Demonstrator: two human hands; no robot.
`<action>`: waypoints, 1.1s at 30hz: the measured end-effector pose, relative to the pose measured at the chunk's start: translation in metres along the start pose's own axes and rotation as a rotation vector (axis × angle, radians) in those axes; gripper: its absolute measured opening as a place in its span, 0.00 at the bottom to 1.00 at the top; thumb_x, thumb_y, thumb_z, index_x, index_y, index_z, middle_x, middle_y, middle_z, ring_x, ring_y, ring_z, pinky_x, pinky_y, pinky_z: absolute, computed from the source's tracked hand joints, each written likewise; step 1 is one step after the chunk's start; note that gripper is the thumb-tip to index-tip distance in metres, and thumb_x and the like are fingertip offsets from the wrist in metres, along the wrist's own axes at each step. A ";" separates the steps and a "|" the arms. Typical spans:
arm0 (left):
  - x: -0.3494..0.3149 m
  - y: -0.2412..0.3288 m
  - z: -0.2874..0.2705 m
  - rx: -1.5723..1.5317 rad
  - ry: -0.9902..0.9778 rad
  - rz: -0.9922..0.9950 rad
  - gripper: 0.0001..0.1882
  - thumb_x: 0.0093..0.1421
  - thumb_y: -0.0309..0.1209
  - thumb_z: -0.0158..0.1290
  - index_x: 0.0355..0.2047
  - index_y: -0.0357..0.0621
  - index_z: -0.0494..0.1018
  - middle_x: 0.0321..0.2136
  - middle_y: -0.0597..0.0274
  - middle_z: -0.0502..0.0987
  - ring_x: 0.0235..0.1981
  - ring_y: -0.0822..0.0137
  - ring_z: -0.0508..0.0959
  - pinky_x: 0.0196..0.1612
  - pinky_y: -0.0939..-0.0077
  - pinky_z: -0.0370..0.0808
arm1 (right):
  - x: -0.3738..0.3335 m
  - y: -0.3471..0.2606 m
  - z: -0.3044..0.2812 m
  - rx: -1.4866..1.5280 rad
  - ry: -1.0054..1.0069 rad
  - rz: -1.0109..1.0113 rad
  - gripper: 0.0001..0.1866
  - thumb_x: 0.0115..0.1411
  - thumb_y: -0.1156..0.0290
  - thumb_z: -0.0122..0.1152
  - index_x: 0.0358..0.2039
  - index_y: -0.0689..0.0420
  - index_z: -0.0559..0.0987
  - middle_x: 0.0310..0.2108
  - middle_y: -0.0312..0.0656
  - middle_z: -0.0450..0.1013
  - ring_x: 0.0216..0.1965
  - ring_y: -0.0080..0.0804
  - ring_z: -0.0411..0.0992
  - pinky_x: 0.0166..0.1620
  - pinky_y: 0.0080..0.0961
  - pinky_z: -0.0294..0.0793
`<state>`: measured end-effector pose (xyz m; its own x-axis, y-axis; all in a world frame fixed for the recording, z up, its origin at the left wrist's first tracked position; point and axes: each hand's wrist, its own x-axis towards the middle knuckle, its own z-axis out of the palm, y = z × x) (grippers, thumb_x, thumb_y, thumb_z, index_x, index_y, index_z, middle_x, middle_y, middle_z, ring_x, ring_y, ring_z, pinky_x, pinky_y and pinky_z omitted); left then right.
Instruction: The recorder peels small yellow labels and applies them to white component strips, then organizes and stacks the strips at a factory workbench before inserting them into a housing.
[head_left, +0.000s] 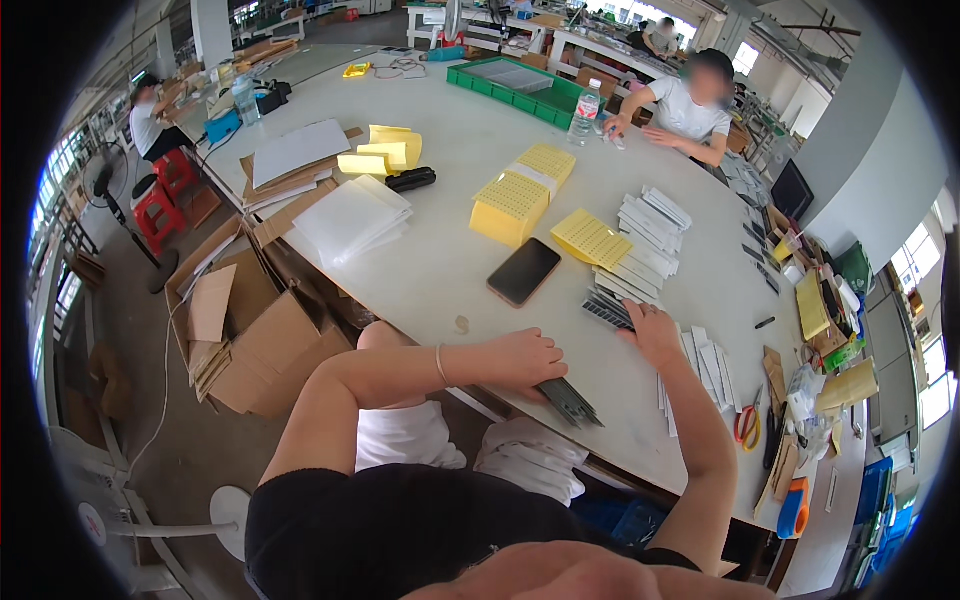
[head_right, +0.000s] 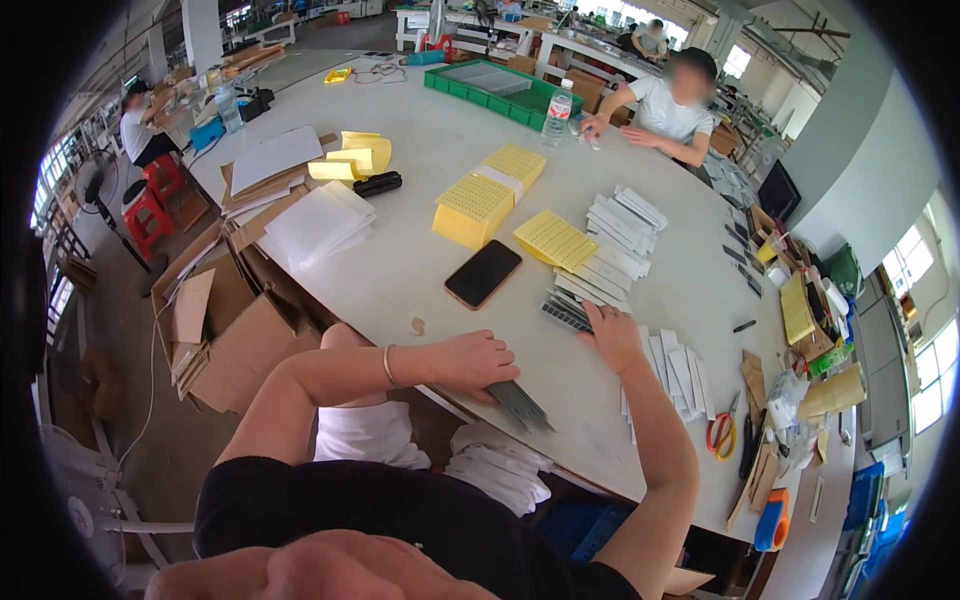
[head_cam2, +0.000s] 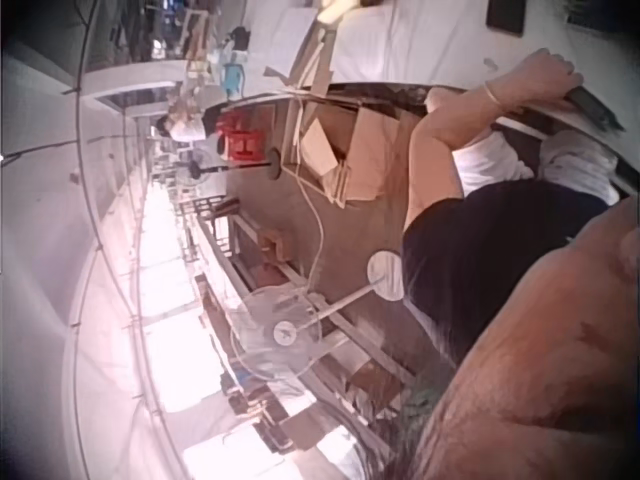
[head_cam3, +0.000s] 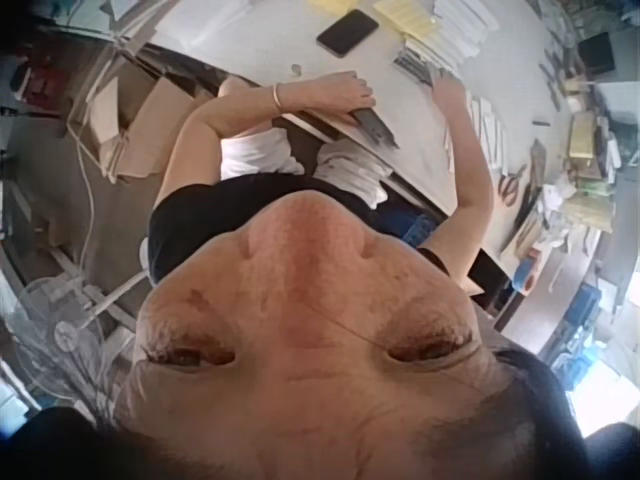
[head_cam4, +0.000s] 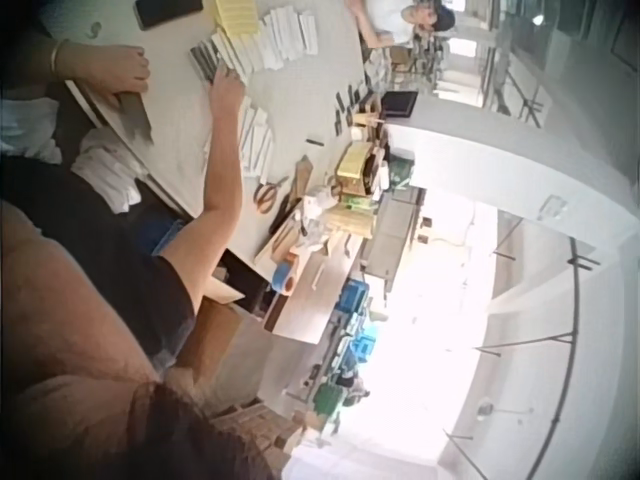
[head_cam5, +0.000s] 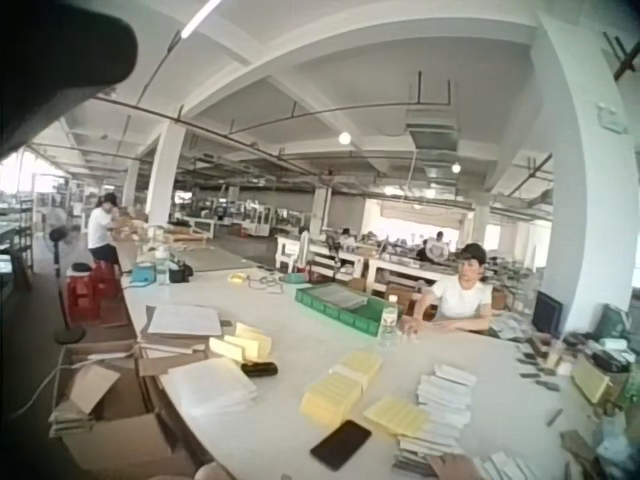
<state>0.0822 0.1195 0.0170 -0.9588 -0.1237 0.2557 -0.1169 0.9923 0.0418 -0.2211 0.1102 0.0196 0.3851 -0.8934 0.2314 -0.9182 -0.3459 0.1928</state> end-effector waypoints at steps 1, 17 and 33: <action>0.000 0.000 0.000 0.000 -0.005 0.006 0.22 0.47 0.47 0.60 0.35 0.48 0.68 0.29 0.64 0.70 0.34 0.64 0.71 0.37 0.70 0.67 | 0.001 -0.006 -0.002 0.003 0.001 0.007 0.25 0.50 0.59 0.65 0.45 0.54 0.68 0.36 0.42 0.72 0.38 0.41 0.72 0.37 0.36 0.73; 0.012 0.008 0.004 0.040 0.042 -0.011 0.22 0.43 0.45 0.61 0.31 0.46 0.67 0.27 0.64 0.70 0.32 0.64 0.72 0.37 0.69 0.66 | -0.021 -0.068 -0.056 0.329 -0.120 0.008 0.20 0.50 0.70 0.57 0.46 0.52 0.68 0.30 0.46 0.74 0.32 0.46 0.74 0.35 0.41 0.72; 0.022 0.018 0.009 0.023 0.045 -0.106 0.22 0.43 0.44 0.62 0.33 0.47 0.68 0.27 0.64 0.71 0.33 0.64 0.73 0.38 0.68 0.66 | -0.012 -0.063 -0.055 0.593 -0.406 0.147 0.21 0.47 0.66 0.60 0.43 0.57 0.71 0.31 0.51 0.74 0.37 0.50 0.72 0.39 0.41 0.70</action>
<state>0.0569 0.1349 0.0141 -0.9284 -0.2274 0.2939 -0.2231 0.9736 0.0483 -0.1626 0.1581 0.0576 0.2953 -0.9386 -0.1786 -0.8976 -0.2085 -0.3884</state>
